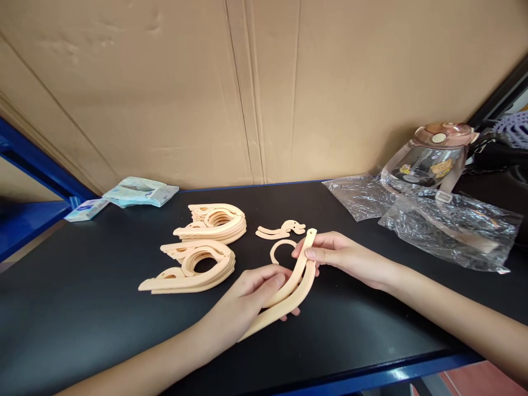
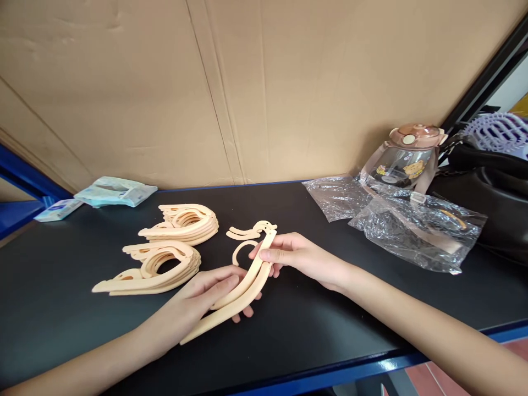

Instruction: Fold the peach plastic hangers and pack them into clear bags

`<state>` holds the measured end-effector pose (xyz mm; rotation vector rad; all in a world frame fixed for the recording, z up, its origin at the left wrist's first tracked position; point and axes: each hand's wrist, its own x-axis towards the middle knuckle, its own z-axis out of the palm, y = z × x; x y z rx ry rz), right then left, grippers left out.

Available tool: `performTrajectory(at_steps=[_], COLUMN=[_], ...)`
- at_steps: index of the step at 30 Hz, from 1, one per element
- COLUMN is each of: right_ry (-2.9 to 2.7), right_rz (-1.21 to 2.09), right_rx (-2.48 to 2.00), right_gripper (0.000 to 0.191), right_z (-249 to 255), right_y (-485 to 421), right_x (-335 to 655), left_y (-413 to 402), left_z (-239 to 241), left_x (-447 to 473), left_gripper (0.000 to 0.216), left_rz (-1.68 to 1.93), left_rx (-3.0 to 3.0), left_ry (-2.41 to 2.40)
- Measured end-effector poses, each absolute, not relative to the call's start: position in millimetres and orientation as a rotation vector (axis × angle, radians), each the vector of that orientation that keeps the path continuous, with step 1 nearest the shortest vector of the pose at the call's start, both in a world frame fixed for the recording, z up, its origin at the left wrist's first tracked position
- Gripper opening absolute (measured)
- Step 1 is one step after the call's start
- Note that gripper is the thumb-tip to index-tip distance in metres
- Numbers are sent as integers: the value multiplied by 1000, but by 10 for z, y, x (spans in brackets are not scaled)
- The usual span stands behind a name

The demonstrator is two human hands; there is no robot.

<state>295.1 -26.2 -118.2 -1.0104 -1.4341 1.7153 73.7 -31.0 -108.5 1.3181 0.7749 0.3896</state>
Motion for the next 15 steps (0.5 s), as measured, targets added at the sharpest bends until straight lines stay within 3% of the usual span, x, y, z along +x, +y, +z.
performTrajectory(at_steps=[6, 15], right_ry=[-1485, -1629], right_rz=[1740, 1839], right_rx=[-977, -777], right_gripper=[23, 18], right_z=[-1168, -1112], right_y=[-265, -267], right_x=[2972, 3014], left_y=[-308, -308], left_z=[-1107, -1168], left_x=[787, 779], left_gripper=[29, 28], left_rz=[328, 273], left_rx=[885, 769], left_ry=[585, 453])
